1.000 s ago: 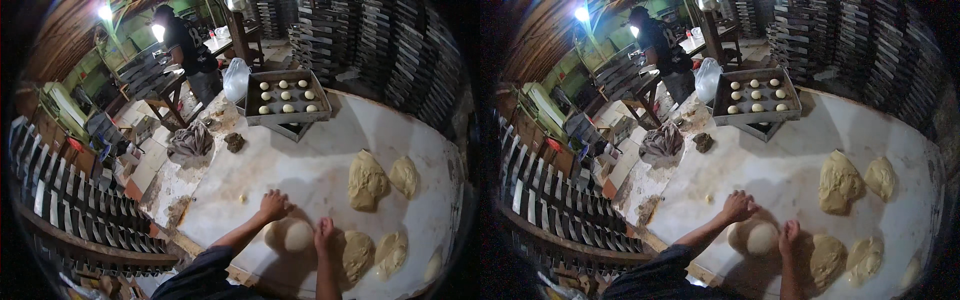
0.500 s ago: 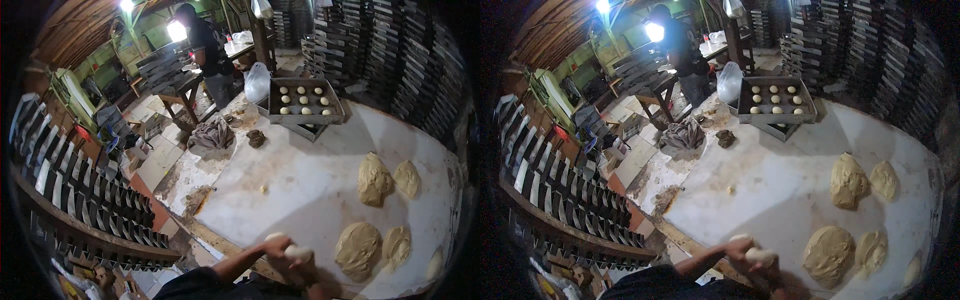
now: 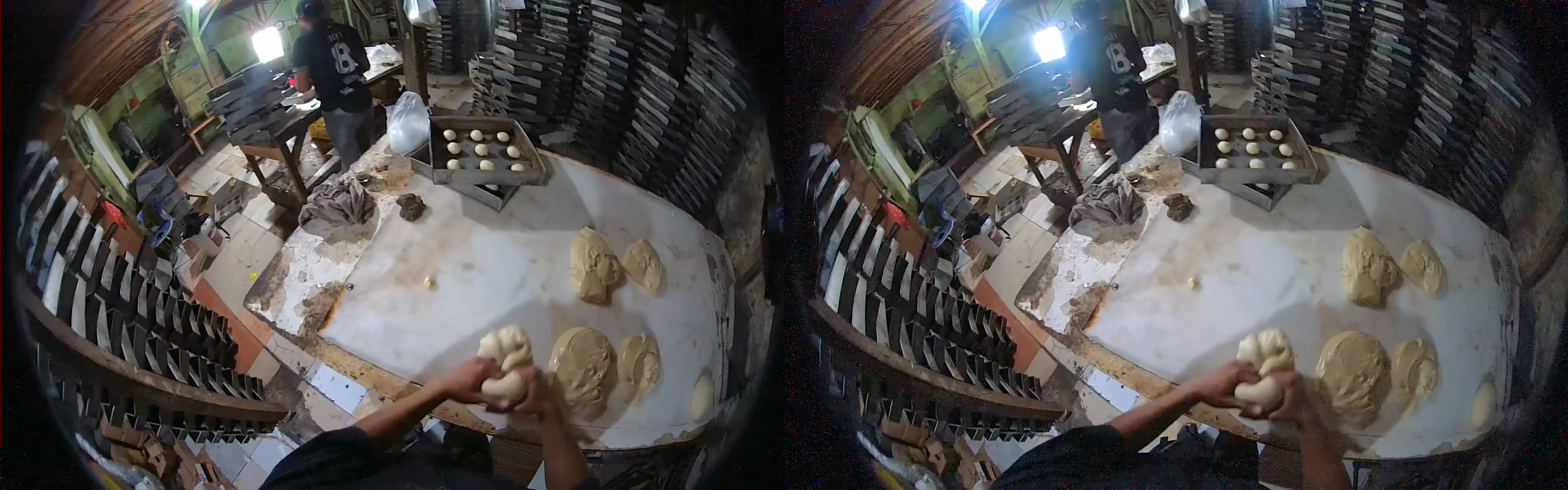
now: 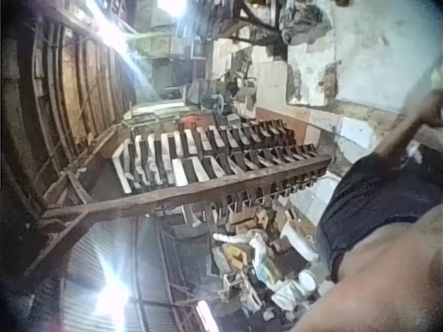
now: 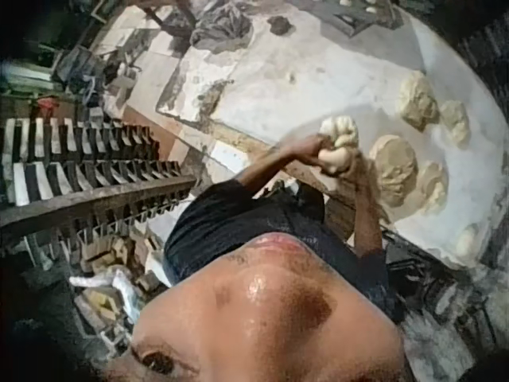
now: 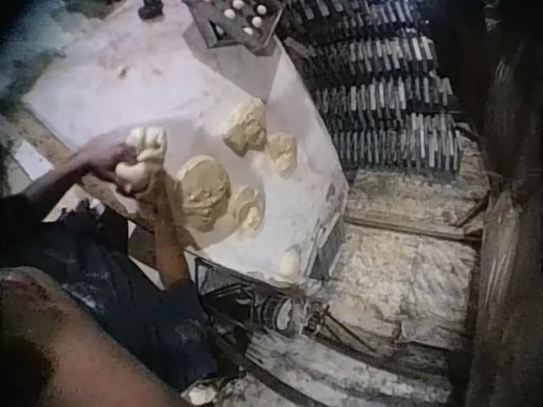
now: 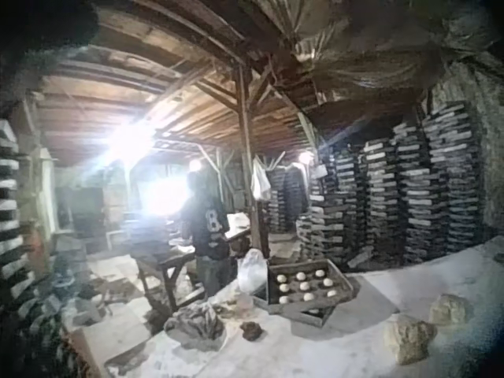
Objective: The person kneads pieces of dough by hand on a table, turning and folding the dough repeatedly to form rounded loaves.
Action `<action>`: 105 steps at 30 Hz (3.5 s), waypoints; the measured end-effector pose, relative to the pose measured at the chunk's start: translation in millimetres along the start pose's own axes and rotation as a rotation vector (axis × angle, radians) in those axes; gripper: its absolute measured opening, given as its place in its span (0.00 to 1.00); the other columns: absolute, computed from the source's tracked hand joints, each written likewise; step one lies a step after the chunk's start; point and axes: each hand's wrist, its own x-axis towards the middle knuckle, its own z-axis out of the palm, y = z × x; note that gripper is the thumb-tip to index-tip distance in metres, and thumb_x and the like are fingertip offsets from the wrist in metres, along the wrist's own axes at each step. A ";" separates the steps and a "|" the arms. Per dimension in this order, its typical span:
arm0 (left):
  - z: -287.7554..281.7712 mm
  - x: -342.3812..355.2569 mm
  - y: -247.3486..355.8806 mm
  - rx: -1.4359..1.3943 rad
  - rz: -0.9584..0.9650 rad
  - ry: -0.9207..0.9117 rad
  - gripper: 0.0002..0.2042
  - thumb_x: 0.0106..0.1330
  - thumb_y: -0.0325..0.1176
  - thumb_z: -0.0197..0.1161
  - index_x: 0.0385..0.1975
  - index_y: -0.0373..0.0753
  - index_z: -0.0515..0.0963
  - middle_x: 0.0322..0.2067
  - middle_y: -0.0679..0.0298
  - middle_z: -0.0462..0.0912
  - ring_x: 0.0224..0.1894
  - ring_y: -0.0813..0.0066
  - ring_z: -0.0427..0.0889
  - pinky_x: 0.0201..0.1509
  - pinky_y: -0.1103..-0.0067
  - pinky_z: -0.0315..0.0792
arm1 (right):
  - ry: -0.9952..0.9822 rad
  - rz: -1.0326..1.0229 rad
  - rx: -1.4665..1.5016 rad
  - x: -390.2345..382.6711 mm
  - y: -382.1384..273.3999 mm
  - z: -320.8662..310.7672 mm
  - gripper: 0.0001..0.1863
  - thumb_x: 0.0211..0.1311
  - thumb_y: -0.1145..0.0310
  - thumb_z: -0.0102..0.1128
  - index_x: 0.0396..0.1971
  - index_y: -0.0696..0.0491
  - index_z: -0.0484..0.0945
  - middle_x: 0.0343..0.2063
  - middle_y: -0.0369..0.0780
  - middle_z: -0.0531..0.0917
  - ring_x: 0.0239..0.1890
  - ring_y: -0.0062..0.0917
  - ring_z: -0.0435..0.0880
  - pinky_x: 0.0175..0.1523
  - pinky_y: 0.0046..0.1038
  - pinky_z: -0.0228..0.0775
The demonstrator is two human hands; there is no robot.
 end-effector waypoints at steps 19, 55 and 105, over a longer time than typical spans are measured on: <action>3.0 171.7 -122.3 0.338 -0.363 -0.312 0.35 0.47 0.62 0.72 0.50 0.43 0.79 0.48 0.52 0.83 0.53 0.51 0.81 0.60 0.62 0.73 | 0.892 0.102 1.085 35.2 127.5 14.9 0.45 0.58 0.53 0.71 0.67 0.59 0.57 0.56 0.44 0.74 0.61 0.31 0.72 0.65 0.37 0.65; -9.9 83.1 -132.3 0.439 -0.589 0.278 0.24 0.61 0.54 0.66 0.37 0.34 0.78 0.35 0.48 0.83 0.37 0.46 0.81 0.42 0.57 0.74 | 0.498 0.111 -0.585 118.2 97.3 -75.4 0.25 0.58 0.46 0.65 0.25 0.56 0.75 0.25 0.48 0.81 0.32 0.43 0.83 0.41 0.42 0.73; -14.2 -103.7 -55.8 0.059 -0.691 0.140 0.45 0.42 0.60 0.78 0.58 0.39 0.73 0.43 0.48 0.85 0.46 0.51 0.86 0.49 0.64 0.79 | -0.183 0.378 -0.371 107.5 31.1 88.9 0.28 0.64 0.45 0.60 0.50 0.55 0.82 0.48 0.46 0.84 0.52 0.34 0.82 0.59 0.33 0.71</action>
